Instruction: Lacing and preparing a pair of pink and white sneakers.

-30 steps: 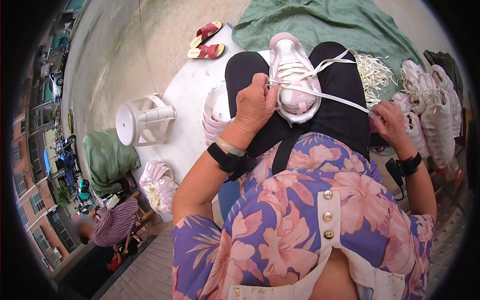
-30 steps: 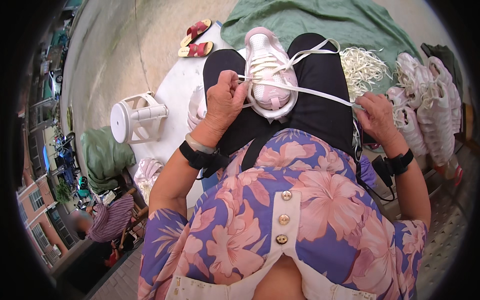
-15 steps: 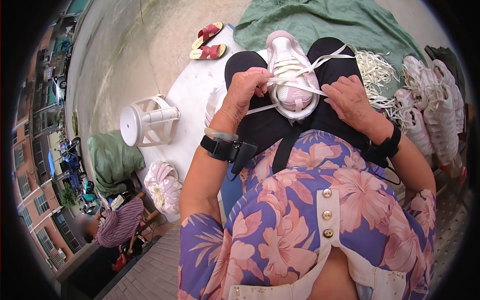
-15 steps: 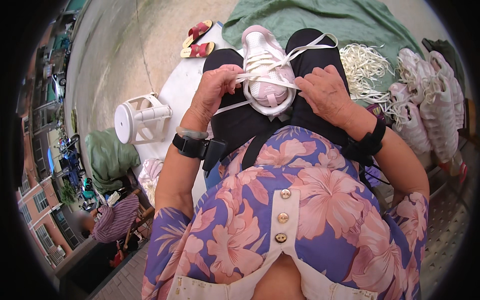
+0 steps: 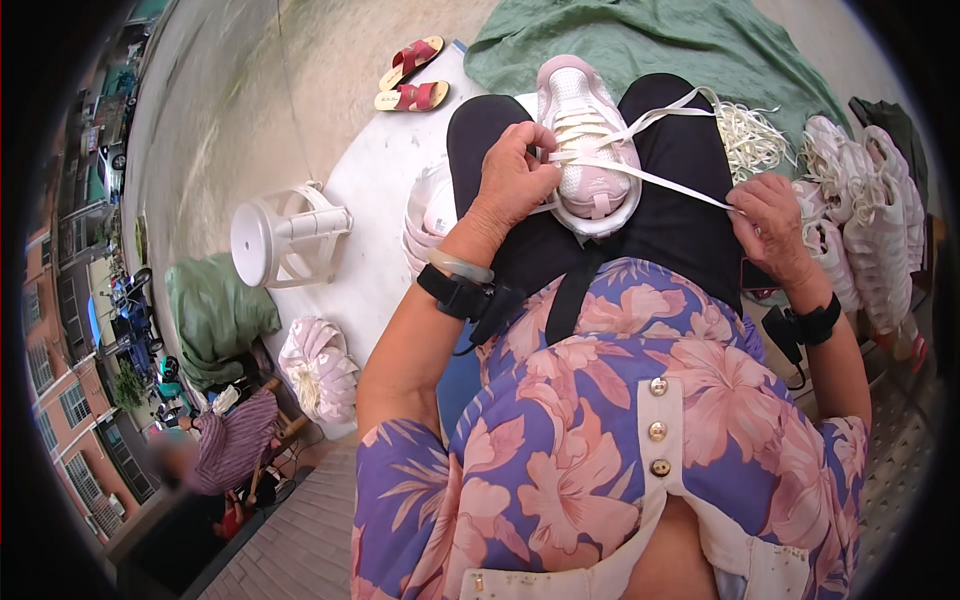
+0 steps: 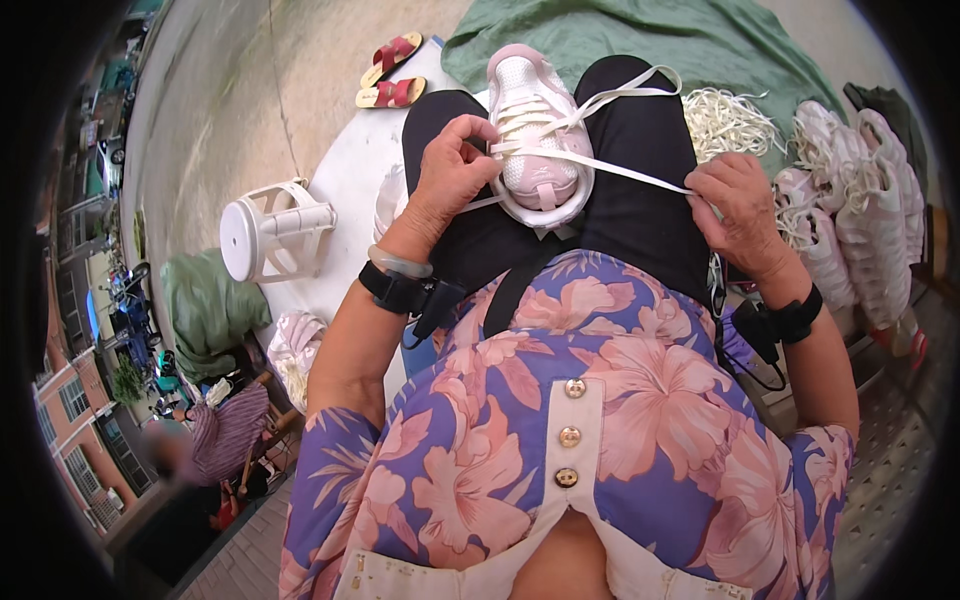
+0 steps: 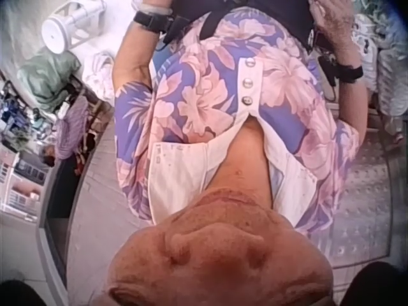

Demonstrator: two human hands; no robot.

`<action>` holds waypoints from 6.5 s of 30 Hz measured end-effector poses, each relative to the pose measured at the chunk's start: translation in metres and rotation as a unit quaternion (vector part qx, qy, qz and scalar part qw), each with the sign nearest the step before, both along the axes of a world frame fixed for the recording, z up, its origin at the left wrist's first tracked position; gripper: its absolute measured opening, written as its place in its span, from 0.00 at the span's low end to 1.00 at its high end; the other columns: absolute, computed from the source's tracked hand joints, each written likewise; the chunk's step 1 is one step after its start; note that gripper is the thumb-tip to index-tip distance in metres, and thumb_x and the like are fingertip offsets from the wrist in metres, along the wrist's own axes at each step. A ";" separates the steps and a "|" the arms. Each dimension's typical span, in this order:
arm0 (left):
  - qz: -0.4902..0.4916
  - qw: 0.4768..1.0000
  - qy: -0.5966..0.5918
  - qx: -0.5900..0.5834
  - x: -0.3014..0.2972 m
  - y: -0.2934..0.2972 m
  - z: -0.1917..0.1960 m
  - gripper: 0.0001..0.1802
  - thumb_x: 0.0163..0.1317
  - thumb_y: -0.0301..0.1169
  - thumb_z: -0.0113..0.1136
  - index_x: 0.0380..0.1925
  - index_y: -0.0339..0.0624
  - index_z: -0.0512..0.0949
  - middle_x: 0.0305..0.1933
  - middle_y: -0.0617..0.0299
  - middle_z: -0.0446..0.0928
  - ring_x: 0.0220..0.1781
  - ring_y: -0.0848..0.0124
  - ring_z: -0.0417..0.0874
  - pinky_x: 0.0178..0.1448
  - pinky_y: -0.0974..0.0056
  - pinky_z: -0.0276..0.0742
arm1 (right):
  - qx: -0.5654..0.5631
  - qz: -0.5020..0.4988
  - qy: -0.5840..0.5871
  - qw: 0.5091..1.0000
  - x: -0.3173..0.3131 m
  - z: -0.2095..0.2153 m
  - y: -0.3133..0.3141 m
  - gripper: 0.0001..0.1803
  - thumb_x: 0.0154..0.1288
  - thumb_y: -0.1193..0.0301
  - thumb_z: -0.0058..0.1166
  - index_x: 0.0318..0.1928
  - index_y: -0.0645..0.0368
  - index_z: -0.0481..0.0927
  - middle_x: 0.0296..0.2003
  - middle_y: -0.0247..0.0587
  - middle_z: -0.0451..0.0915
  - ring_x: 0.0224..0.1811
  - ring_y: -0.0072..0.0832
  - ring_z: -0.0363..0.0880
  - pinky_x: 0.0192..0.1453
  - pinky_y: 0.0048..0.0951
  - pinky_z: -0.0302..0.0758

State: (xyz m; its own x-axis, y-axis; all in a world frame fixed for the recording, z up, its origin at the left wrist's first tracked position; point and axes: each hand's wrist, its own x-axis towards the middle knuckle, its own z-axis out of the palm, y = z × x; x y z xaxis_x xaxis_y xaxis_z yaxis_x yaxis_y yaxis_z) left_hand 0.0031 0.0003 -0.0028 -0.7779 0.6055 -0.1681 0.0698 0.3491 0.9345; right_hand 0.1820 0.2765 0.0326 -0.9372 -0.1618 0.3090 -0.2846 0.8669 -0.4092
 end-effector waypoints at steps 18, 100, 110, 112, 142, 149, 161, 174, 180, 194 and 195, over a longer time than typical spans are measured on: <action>-0.022 0.894 0.440 -0.079 0.022 0.055 -0.020 0.05 0.42 0.29 0.60 0.23 0.44 0.78 0.48 0.56 0.73 0.53 0.55 0.69 0.56 0.53 0.60 | -0.069 -0.037 -0.022 0.997 -0.071 -0.048 -0.078 0.14 0.48 0.73 0.53 0.37 0.61 0.68 0.31 0.48 0.71 0.30 0.46 0.75 0.32 0.41 0.73; -0.123 0.904 0.366 -0.181 0.033 0.028 0.043 0.09 0.50 0.32 0.58 0.19 0.40 0.72 0.22 0.53 0.74 0.27 0.52 0.76 0.29 0.54 0.70 | -0.515 -0.084 -0.374 0.767 -0.134 -0.040 -0.049 0.05 0.58 0.72 0.45 0.26 0.55 0.71 0.16 0.26 0.69 0.12 0.12 0.60 0.15 0.16 0.55; -0.209 0.834 0.461 -0.221 0.035 0.009 0.044 0.03 0.50 0.27 0.54 0.22 0.44 0.70 0.19 0.58 0.70 0.23 0.60 0.75 0.27 0.57 0.66 | -0.533 -0.102 -0.416 0.730 -0.126 -0.029 -0.036 0.09 0.62 0.64 0.49 0.34 0.55 0.74 0.19 0.23 0.68 0.13 0.10 0.59 0.16 0.16 0.60; -0.267 0.761 0.543 -0.232 0.032 0.000 0.052 0.05 0.47 0.25 0.53 0.23 0.47 0.68 0.18 0.64 0.65 0.22 0.67 0.71 0.27 0.61 0.62 | -0.537 -0.103 -0.403 0.734 -0.122 -0.030 -0.038 0.09 0.62 0.64 0.49 0.35 0.56 0.74 0.20 0.24 0.68 0.14 0.10 0.60 0.17 0.16 0.61; -0.269 0.807 0.476 -0.222 0.064 -0.075 0.079 0.06 0.47 0.24 0.53 0.21 0.46 0.67 0.17 0.63 0.62 0.20 0.67 0.70 0.25 0.63 0.63 | -0.420 -0.073 -0.246 0.870 -0.103 -0.056 -0.053 0.08 0.56 0.71 0.53 0.36 0.61 0.75 0.22 0.26 0.68 0.24 0.13 0.65 0.30 0.17 0.64; -0.149 0.846 0.455 -0.234 0.043 -0.072 0.079 0.09 0.50 0.24 0.59 0.33 0.41 0.73 0.21 0.57 0.73 0.22 0.58 0.74 0.27 0.59 0.67 | -0.406 -0.083 -0.231 0.880 -0.091 -0.050 -0.048 0.08 0.58 0.74 0.51 0.39 0.62 0.74 0.26 0.25 0.69 0.27 0.12 0.63 0.31 0.15 0.64; -0.079 0.957 0.243 -0.141 0.019 -0.062 0.114 0.06 0.55 0.20 0.54 0.33 0.38 0.75 0.27 0.52 0.76 0.28 0.56 0.78 0.33 0.64 0.72 | -0.190 -0.040 -0.176 0.965 -0.069 -0.024 -0.047 0.09 0.58 0.70 0.52 0.36 0.62 0.76 0.18 0.43 0.71 0.20 0.33 0.71 0.26 0.30 0.67; -0.238 0.839 0.482 -0.083 0.036 -0.026 0.134 0.10 0.44 0.22 0.54 0.29 0.44 0.70 0.19 0.62 0.63 0.19 0.64 0.68 0.23 0.62 0.63 | -0.169 -0.097 -0.077 0.978 -0.083 -0.024 -0.036 0.11 0.55 0.64 0.49 0.30 0.59 0.77 0.25 0.46 0.76 0.31 0.43 0.76 0.36 0.39 0.71; -0.400 0.823 0.400 -0.052 0.059 0.001 0.137 0.13 0.38 0.24 0.57 0.28 0.42 0.69 0.20 0.61 0.64 0.21 0.63 0.71 0.24 0.61 0.65 | 0.005 -0.004 -0.141 0.990 -0.113 0.000 -0.073 0.12 0.44 0.65 0.54 0.29 0.58 0.78 0.30 0.42 0.74 0.36 0.37 0.73 0.40 0.37 0.66; -0.395 0.813 0.407 -0.130 0.060 -0.018 0.142 0.06 0.46 0.27 0.54 0.25 0.40 0.69 0.20 0.60 0.67 0.21 0.64 0.73 0.24 0.62 0.65 | -0.110 -0.010 -0.080 0.991 -0.145 -0.012 -0.100 0.06 0.52 0.70 0.48 0.27 0.59 0.71 0.20 0.39 0.74 0.22 0.34 0.74 0.27 0.32 0.67; -0.398 0.812 0.408 -0.129 0.060 -0.019 0.143 0.06 0.46 0.27 0.54 0.25 0.40 0.69 0.20 0.60 0.67 0.21 0.64 0.73 0.24 0.62 0.65 | -0.110 -0.013 -0.079 0.991 -0.148 -0.007 -0.101 0.06 0.52 0.70 0.48 0.27 0.59 0.71 0.20 0.39 0.74 0.22 0.34 0.74 0.27 0.32 0.67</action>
State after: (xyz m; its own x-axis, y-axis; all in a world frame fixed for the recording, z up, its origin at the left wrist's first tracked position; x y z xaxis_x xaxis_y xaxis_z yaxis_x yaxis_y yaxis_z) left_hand 0.0635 -0.0186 0.1405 -0.0741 0.9972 0.0059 0.9278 0.0668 0.3671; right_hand 0.0339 0.1760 0.0254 -0.9796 -0.0809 0.1839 -0.1803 0.7577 -0.6272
